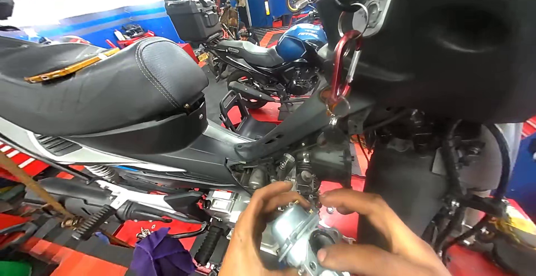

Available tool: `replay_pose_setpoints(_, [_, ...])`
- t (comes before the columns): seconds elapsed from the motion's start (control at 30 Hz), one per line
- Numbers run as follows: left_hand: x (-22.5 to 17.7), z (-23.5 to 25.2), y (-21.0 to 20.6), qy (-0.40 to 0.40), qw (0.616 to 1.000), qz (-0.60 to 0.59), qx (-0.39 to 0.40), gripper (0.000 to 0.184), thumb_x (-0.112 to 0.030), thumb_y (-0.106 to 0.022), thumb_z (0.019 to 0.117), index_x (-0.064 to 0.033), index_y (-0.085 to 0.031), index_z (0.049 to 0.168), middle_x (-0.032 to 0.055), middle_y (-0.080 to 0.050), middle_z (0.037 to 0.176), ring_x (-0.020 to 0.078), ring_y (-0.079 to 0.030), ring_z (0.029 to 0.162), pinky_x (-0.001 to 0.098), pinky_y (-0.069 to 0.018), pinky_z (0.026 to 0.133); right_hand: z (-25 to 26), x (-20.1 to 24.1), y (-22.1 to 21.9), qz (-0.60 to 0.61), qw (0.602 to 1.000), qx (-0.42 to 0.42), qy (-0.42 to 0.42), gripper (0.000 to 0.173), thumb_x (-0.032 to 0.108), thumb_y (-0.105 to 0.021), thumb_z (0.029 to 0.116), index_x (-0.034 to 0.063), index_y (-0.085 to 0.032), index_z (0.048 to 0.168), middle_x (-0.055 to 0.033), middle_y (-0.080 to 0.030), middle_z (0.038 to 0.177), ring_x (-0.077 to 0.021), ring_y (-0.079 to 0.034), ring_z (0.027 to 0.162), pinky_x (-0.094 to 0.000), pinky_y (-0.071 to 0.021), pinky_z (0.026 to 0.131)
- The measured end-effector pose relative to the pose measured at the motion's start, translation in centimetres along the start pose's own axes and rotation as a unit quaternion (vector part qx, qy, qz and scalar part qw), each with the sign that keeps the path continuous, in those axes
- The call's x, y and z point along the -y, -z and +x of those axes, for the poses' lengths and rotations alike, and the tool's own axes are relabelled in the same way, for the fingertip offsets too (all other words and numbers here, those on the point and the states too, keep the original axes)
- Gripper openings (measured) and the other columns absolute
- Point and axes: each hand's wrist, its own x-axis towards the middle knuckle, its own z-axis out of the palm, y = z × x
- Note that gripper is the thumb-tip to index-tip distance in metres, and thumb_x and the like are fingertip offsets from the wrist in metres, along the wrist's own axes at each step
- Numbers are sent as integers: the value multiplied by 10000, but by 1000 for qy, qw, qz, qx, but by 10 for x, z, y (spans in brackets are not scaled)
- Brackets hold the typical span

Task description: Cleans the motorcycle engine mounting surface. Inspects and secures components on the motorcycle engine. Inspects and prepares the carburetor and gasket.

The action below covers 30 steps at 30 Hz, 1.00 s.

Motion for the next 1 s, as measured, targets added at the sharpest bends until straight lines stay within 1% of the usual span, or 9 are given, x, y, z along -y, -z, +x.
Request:
replay_pose_setpoints(0.07, [-1, 0, 0, 1, 1000, 0, -2, 973, -253, -938, 671, 9, -425, 1455, 190, -674, 1250, 335, -669, 1130, 464, -581, 983, 0, 1, 0, 1, 1000, -4, -1, 450, 503, -822, 819, 255, -726, 1182, -173, -525, 1441, -278, -478, 1373, -451, -468, 1078])
replay_pose_setpoints(0.23, [-2, 0, 0, -1, 1000, 1, -4, 964, -217, -932, 664, 4, -423, 1453, 189, -678, 1242, 335, -670, 1125, 457, -580, 981, -2, 1, -2, -10, 1000, 0, -5, 491, 514, -829, 803, 287, -721, 1225, -169, -522, 1448, -282, -478, 1368, -455, -464, 1076])
replay_pose_setpoints(0.3, [-3, -1, 0, -3, 1000, 6, -7, 966, -233, -935, 660, 1, -432, 1451, 185, -681, 1232, 333, -669, 1122, 455, -579, 979, -2, 0, -4, -15, 1000, -1, -1, 525, 523, -826, 804, 302, -708, 1265, -166, -521, 1449, -287, -486, 1358, -460, -472, 1075])
replay_pose_setpoints(0.43, [-3, -3, 0, 0, 1000, 22, -14, 974, -255, -942, 646, -9, -446, 1447, 169, -690, 1223, 318, -674, 1119, 444, -579, 986, -4, 0, -5, -21, 1000, -3, 3, 494, 521, -824, 811, 302, -714, 1240, -148, -532, 1442, -277, -481, 1368, -463, -465, 1084])
replay_pose_setpoints(0.5, [-2, -4, -1, -1, 1000, 22, -12, 977, -255, -947, 643, -12, -446, 1447, 169, -688, 1227, 316, -674, 1119, 441, -580, 986, -5, 1, -5, -26, 1000, -2, -1, 524, 525, -825, 808, 308, -697, 1268, -140, -521, 1453, -267, -473, 1370, -452, -458, 1087])
replay_pose_setpoints(0.6, [-2, -5, -2, 1, 1000, 26, -12, 973, -270, -946, 645, -16, -449, 1442, 161, -689, 1226, 303, -675, 1120, 432, -581, 984, -7, 2, -6, -30, 1000, -4, -7, 530, 555, -813, 811, 299, -707, 1262, -136, -526, 1463, -272, -472, 1380, -475, -453, 1093])
replay_pose_setpoints(0.67, [-2, -4, -3, -1, 1000, 22, -10, 971, -261, -943, 644, -12, -448, 1441, 163, -686, 1226, 302, -672, 1121, 431, -579, 985, -8, 2, -6, -36, 999, 1, -14, 565, 573, -800, 816, 310, -682, 1302, -131, -516, 1470, -267, -478, 1368, -473, -454, 1082])
replay_pose_setpoints(0.87, [-3, -3, -6, 5, 1000, 19, -6, 987, -227, -947, 625, -23, -443, 1449, 159, -688, 1229, 306, -673, 1120, 431, -577, 981, -10, 3, -5, -34, 999, -8, -11, 541, 559, -809, 812, 299, -696, 1272, -140, -516, 1473, -278, -467, 1384, -487, -445, 1093])
replay_pose_setpoints(1.0, [-3, -1, -5, 0, 1000, 13, -1, 987, -208, -942, 631, -12, -434, 1453, 190, -679, 1238, 344, -668, 1124, 459, -576, 984, -13, 2, -1, -35, 999, -15, -4, 541, 549, -827, 791, 308, -702, 1260, -147, -512, 1470, -289, -448, 1403, -503, -435, 1119])
